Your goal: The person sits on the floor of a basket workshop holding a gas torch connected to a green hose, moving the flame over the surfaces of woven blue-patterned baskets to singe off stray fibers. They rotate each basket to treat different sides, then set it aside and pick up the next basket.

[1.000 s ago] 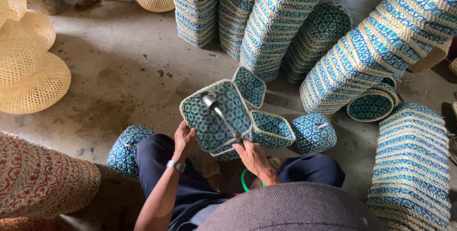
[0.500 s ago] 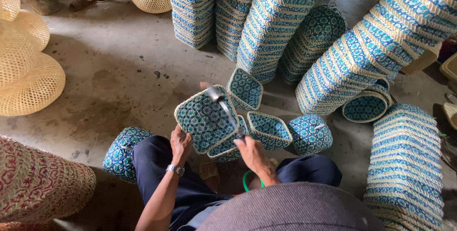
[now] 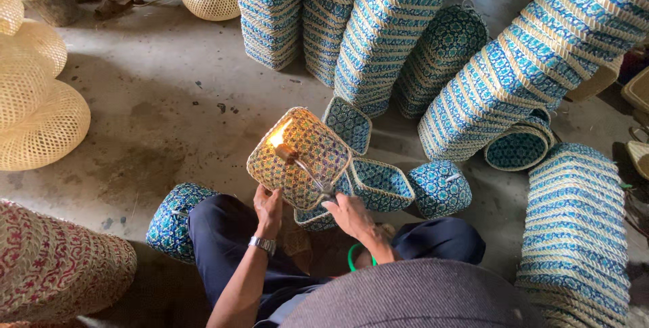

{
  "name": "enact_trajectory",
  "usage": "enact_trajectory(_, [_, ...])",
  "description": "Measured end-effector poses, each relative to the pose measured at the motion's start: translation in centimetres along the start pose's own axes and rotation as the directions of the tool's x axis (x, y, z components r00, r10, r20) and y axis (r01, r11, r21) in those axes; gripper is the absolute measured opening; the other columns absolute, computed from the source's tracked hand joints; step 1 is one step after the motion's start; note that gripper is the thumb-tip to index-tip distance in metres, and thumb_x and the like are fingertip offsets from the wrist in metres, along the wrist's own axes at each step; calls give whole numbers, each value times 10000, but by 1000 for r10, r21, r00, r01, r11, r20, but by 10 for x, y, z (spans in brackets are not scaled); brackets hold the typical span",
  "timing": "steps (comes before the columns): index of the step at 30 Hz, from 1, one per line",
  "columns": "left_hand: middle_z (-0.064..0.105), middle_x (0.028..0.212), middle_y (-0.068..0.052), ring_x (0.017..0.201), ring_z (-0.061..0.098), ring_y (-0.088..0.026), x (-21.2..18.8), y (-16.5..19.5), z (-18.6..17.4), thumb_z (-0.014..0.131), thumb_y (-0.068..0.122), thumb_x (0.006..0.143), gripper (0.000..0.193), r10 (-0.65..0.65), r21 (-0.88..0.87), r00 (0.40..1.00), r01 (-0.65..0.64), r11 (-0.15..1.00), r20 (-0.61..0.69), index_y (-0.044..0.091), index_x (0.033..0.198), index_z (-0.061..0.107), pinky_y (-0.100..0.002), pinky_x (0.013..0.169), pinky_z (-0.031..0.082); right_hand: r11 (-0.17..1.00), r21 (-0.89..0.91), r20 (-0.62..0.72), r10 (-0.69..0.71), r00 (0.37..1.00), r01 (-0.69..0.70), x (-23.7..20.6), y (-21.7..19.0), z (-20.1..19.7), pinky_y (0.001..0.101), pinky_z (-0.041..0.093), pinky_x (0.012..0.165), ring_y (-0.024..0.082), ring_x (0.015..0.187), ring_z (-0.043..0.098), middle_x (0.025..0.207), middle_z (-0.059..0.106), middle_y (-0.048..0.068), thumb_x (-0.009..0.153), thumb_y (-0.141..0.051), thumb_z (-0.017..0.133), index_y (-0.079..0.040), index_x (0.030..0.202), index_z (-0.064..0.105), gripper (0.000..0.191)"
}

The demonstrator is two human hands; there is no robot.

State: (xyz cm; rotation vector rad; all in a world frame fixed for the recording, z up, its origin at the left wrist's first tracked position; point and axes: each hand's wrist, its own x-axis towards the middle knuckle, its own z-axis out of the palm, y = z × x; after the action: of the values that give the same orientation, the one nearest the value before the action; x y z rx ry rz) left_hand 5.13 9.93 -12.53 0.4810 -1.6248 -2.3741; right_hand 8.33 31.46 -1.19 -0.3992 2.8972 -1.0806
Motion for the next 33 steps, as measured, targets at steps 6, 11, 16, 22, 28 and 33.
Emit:
enact_trajectory(6, [692,1115,-39,941,656,-122,-2,8,0,587,-12,883,324,131,-122,991,-130,984,2,6,1206,593,-268,818,545,985,70,-44,158,986,-155,-6,5,-2,499,507,545,403,635,696,672,664,234,964,-414,621,14,848,612,443])
enact_trajectory(11, [665,1013,-66,844,601,-156,-2,4,1,619,-3,882,285,34,-25,991,-38,999,-128,22,1163,580,-315,720,500,1000,-11,-51,12,999,-13,-9,7,-7,508,500,561,429,632,679,671,652,259,950,-400,655,12,815,634,435])
enact_trajectory(16, [644,1015,-69,850,561,-149,-1,-1,7,624,7,904,279,58,47,981,-50,998,-188,11,1181,595,-309,727,475,1000,-28,-34,5,999,-6,3,-5,-1,522,494,566,456,671,664,676,637,270,964,-390,654,19,827,610,433])
enact_trajectory(22, [669,1133,-35,977,618,-125,4,7,1,650,48,922,371,204,-51,961,-217,975,-186,60,1280,556,-270,855,515,994,-66,-19,-87,996,85,1,-2,5,542,489,590,485,701,646,713,638,282,949,-352,683,30,783,588,427])
enact_trajectory(28, [661,1184,-53,1041,626,-153,11,7,-1,636,-56,897,403,233,-200,944,-281,939,-232,23,1283,554,-292,937,517,995,-91,78,40,996,-33,-6,7,3,546,508,657,477,786,674,762,659,303,944,-367,665,34,839,618,418])
enact_trajectory(33, [659,1191,-48,1036,631,-148,13,10,-3,560,-92,844,455,253,-77,926,-284,956,-280,24,1284,554,-280,907,515,990,-86,153,122,981,-110,-11,1,-7,537,520,671,466,800,685,799,672,303,950,-369,646,34,877,632,409])
